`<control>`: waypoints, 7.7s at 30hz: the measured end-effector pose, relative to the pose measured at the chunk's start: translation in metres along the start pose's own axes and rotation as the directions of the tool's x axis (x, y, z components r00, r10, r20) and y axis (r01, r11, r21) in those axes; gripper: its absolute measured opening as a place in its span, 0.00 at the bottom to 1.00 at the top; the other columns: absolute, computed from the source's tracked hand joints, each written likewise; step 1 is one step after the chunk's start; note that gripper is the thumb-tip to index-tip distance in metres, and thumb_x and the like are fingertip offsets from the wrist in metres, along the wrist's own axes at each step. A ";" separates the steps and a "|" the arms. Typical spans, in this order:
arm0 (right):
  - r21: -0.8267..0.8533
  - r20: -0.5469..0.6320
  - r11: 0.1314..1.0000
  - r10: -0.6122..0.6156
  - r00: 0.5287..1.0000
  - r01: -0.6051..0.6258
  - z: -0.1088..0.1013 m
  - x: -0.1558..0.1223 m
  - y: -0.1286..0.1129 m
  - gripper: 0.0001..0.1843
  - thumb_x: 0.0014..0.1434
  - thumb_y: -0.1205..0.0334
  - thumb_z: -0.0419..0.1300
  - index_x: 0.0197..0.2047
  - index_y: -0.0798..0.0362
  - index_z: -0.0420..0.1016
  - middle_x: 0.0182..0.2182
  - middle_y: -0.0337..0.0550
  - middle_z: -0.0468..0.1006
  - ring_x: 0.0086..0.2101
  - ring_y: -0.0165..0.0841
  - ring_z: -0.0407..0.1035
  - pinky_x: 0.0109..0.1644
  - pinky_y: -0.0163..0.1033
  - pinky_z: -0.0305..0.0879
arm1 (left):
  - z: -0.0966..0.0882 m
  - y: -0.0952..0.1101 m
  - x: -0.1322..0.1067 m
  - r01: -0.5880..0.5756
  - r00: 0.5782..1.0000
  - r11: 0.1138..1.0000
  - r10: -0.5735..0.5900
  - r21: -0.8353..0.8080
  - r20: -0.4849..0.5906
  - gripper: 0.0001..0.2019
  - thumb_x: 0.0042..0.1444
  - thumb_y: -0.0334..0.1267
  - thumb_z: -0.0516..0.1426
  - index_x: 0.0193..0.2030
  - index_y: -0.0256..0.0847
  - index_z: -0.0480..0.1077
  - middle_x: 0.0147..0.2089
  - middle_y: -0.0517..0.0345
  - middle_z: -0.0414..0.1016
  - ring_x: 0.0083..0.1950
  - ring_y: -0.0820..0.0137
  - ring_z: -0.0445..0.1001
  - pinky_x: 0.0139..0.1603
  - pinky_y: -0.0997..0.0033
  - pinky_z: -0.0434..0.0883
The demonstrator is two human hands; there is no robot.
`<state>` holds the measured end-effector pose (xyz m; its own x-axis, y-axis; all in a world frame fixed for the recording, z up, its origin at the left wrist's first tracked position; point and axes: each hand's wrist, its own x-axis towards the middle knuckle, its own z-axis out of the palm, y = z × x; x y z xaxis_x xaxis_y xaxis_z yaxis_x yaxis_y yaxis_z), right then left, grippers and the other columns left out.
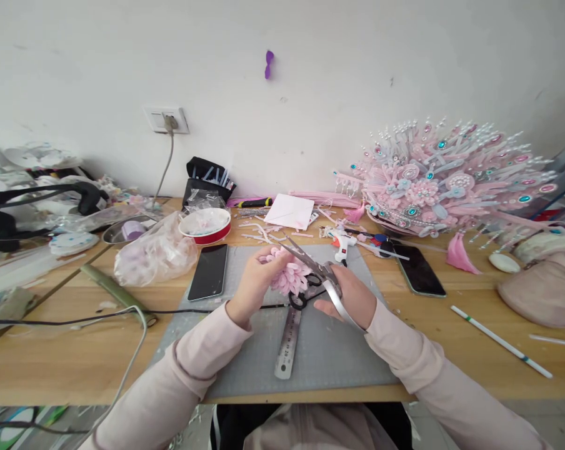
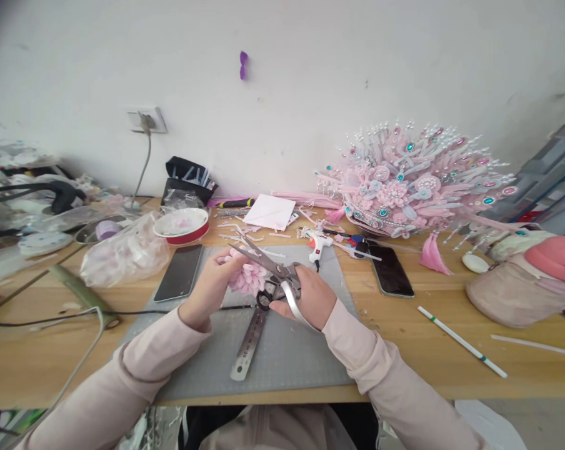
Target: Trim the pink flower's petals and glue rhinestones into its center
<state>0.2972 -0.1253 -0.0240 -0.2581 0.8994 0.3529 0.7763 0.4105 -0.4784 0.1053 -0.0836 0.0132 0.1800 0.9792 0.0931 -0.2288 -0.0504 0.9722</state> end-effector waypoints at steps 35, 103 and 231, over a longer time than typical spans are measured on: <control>-0.028 0.064 0.999 0.029 0.998 -0.027 -0.011 0.003 -0.002 0.26 0.45 0.46 0.61 0.42 0.55 0.65 0.37 0.51 0.73 0.39 0.42 0.69 0.43 0.46 0.65 | -0.003 0.003 0.002 -0.080 0.996 0.977 0.085 0.200 -0.017 0.08 0.42 0.40 0.62 0.22 0.38 0.70 0.22 0.63 0.70 0.23 0.76 0.65 0.24 0.79 0.61; 0.756 0.623 -0.210 -0.056 0.780 -0.619 -0.003 0.001 0.014 0.26 0.44 0.49 0.59 0.41 0.60 0.72 0.24 0.38 0.68 0.16 0.19 0.42 0.18 0.30 0.37 | -0.021 0.006 0.023 -0.014 0.999 0.997 0.011 -0.071 -0.038 0.13 0.40 0.34 0.63 0.35 0.38 0.70 0.36 0.57 0.76 0.36 0.69 0.74 0.38 0.71 0.67; 0.697 0.705 -0.071 -0.112 0.700 -0.713 0.007 -0.002 0.016 0.21 0.41 0.63 0.65 0.42 0.51 0.74 0.21 0.29 0.59 0.16 0.17 0.37 0.19 0.27 0.31 | -0.015 -0.001 0.018 -0.186 0.969 0.981 0.174 -0.051 -0.178 0.13 0.48 0.36 0.59 0.41 0.40 0.66 0.39 0.59 0.72 0.39 0.72 0.70 0.41 0.73 0.66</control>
<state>0.3062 -0.1189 -0.0381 -0.6729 0.6901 -0.2664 -0.2719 -0.5656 -0.7786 0.0941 -0.0624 0.0106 -0.0355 0.9746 0.2212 -0.3072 -0.2213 0.9256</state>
